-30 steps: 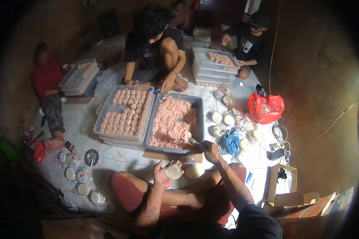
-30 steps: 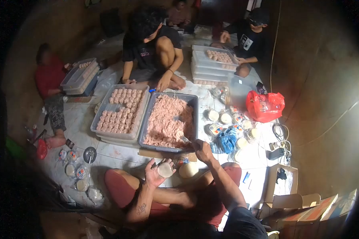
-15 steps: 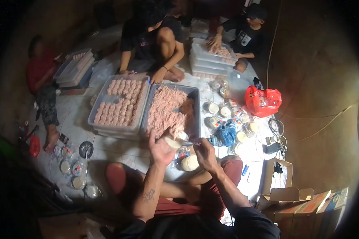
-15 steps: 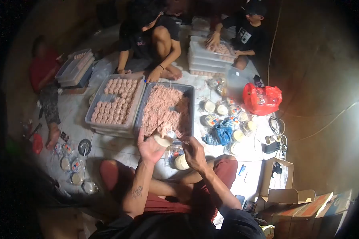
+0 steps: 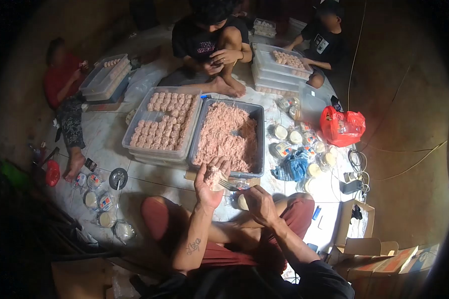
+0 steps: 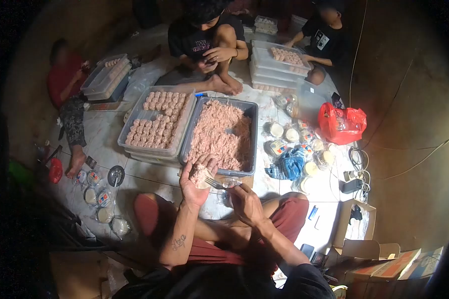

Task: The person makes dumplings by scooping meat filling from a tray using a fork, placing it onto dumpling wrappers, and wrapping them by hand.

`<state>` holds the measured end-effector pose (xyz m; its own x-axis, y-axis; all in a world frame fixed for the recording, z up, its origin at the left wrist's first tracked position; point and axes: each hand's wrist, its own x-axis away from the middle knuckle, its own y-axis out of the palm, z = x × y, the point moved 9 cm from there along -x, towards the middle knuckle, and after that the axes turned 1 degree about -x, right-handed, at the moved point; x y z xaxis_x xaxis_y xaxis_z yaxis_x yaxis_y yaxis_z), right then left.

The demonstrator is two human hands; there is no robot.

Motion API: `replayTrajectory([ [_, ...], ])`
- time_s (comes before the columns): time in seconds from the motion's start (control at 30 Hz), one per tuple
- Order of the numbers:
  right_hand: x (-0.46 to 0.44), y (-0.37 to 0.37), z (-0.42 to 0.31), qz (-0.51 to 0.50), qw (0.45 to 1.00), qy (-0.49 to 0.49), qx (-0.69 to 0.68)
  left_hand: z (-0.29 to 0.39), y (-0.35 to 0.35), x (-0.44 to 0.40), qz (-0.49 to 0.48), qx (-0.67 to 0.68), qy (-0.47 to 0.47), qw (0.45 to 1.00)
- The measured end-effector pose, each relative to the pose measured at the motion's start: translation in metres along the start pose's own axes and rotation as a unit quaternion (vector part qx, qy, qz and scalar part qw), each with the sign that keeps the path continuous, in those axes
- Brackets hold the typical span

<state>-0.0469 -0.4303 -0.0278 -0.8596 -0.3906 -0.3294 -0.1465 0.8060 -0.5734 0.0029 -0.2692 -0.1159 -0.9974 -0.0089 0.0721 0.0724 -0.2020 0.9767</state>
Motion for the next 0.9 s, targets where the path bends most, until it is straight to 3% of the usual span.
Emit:
replayTrajectory([
  [0.1,-0.002,-0.01,-0.006,-0.023,0.998,0.055,0.029,0.012,0.002,0.0,0.005,-0.014,0.021,1.0],
  [0.17,-0.004,-0.026,-0.02,0.051,0.998,0.04,-0.013,0.014,0.002,0.0,0.007,-0.047,0.029,0.998],
  [0.23,-0.006,-0.015,-0.017,0.058,0.997,0.034,-0.037,0.003,0.006,0.005,0.01,-0.049,0.017,0.999],
  [0.3,-0.005,0.015,-0.004,0.002,1.0,-0.015,-0.001,-0.006,0.019,0.01,0.01,-0.052,0.006,0.999],
  [0.33,-0.003,0.021,-0.002,0.022,0.999,-0.034,-0.024,-0.007,0.022,0.014,0.021,-0.051,0.009,0.998],
  [0.53,-0.002,0.016,-0.017,-0.084,0.996,-0.02,0.02,0.015,-0.007,0.018,0.029,0.029,0.018,0.999],
  [0.63,-0.004,-0.002,-0.015,-0.09,0.996,0.026,0.007,0.032,-0.016,0.017,0.058,-0.007,0.051,0.997],
  [0.77,-0.014,-0.02,-0.016,0.004,0.999,0.048,-0.021,0.023,-0.009,0.014,0.048,-0.074,0.0,0.996],
  [0.9,-0.017,-0.018,-0.009,0.01,0.999,0.007,0.032,0.014,0.002,0.017,-0.002,-0.106,-0.048,0.993],
])
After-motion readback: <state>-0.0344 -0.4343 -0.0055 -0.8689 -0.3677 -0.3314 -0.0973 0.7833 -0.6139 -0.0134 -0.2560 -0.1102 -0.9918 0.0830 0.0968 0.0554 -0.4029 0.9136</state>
